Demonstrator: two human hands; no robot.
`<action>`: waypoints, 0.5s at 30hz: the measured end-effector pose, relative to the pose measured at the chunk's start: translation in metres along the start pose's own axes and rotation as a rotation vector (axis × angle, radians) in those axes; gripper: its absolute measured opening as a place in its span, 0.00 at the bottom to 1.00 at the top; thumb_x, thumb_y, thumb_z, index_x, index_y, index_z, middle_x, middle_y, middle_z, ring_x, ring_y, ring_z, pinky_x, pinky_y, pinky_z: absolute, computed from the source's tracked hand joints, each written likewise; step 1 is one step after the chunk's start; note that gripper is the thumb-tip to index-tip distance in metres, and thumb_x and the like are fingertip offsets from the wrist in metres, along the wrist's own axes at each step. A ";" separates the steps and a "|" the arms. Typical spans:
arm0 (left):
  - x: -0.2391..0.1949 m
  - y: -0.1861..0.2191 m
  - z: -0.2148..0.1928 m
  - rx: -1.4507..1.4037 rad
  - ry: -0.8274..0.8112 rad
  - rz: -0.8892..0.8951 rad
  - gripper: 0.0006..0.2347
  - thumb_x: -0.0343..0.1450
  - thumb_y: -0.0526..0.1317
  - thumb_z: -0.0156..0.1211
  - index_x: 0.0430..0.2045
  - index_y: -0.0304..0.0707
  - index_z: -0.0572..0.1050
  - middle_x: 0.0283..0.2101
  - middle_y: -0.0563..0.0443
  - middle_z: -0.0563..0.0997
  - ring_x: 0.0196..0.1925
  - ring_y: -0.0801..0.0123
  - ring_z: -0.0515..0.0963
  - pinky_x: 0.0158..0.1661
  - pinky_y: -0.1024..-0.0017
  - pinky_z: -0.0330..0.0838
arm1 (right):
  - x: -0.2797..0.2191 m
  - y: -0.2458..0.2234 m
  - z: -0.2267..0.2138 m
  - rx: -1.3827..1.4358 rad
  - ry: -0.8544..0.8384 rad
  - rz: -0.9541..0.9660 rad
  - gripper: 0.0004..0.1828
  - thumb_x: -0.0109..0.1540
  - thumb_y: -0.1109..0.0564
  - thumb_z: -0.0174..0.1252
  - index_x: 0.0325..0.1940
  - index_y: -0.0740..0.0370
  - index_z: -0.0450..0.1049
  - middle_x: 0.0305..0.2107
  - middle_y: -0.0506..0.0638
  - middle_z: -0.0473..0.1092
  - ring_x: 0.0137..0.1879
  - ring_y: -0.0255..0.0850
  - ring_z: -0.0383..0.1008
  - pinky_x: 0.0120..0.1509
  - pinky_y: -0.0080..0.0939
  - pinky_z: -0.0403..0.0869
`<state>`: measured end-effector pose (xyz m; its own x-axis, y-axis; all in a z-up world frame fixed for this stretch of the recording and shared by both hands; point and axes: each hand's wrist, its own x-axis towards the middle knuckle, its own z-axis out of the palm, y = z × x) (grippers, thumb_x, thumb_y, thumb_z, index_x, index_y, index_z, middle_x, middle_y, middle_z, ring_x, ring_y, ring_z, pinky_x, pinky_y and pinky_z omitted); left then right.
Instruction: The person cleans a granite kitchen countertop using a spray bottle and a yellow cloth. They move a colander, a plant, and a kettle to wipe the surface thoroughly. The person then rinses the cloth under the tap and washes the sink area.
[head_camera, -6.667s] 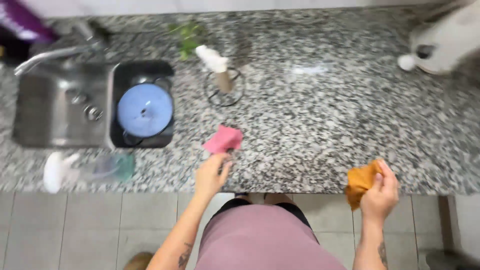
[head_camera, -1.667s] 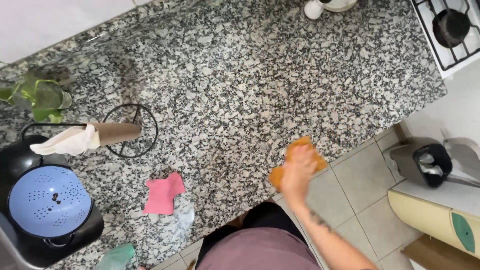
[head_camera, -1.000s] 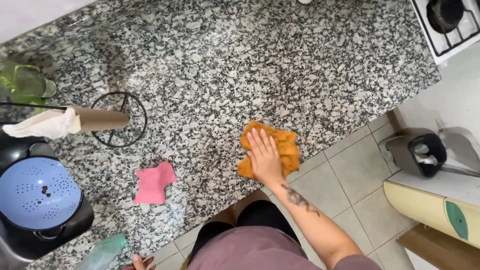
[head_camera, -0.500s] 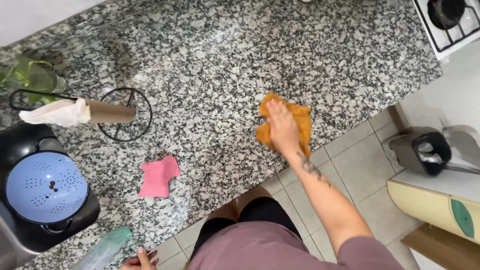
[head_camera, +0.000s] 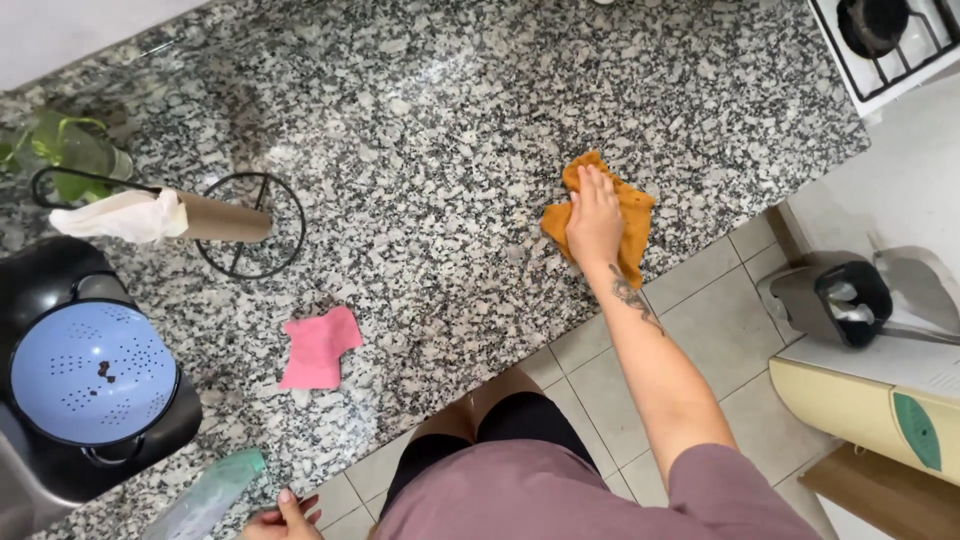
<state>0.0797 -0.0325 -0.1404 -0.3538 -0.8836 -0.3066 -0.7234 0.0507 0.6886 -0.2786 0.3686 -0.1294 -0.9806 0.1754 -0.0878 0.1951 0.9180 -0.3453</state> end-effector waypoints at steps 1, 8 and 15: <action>-0.001 -0.001 -0.001 0.002 0.000 0.000 0.20 0.78 0.43 0.53 0.27 0.19 0.60 0.26 0.24 0.72 0.23 0.49 0.77 0.21 0.64 0.73 | -0.017 -0.013 -0.001 0.000 -0.002 0.001 0.23 0.67 0.53 0.32 0.66 0.61 0.54 0.64 0.55 0.51 0.70 0.51 0.46 0.73 0.50 0.46; 0.007 -0.031 0.007 -0.119 0.009 0.031 0.15 0.78 0.43 0.50 0.34 0.33 0.53 0.34 0.33 0.68 0.23 0.51 0.76 0.19 0.68 0.69 | -0.078 -0.060 0.014 0.031 -0.205 -0.254 0.23 0.67 0.55 0.31 0.68 0.56 0.51 0.66 0.51 0.48 0.73 0.47 0.43 0.75 0.50 0.44; 0.006 -0.039 0.005 -0.159 -0.008 -0.009 0.15 0.76 0.47 0.49 0.35 0.40 0.51 0.33 0.38 0.68 0.22 0.54 0.74 0.19 0.71 0.62 | -0.054 -0.057 0.014 0.019 -0.143 -0.232 0.25 0.68 0.53 0.28 0.69 0.60 0.48 0.66 0.54 0.47 0.72 0.48 0.42 0.74 0.49 0.44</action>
<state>0.1023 -0.0377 -0.1722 -0.3529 -0.8799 -0.3181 -0.6240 -0.0319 0.7807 -0.2361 0.3014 -0.1181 -0.9866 -0.0923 -0.1344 -0.0332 0.9208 -0.3886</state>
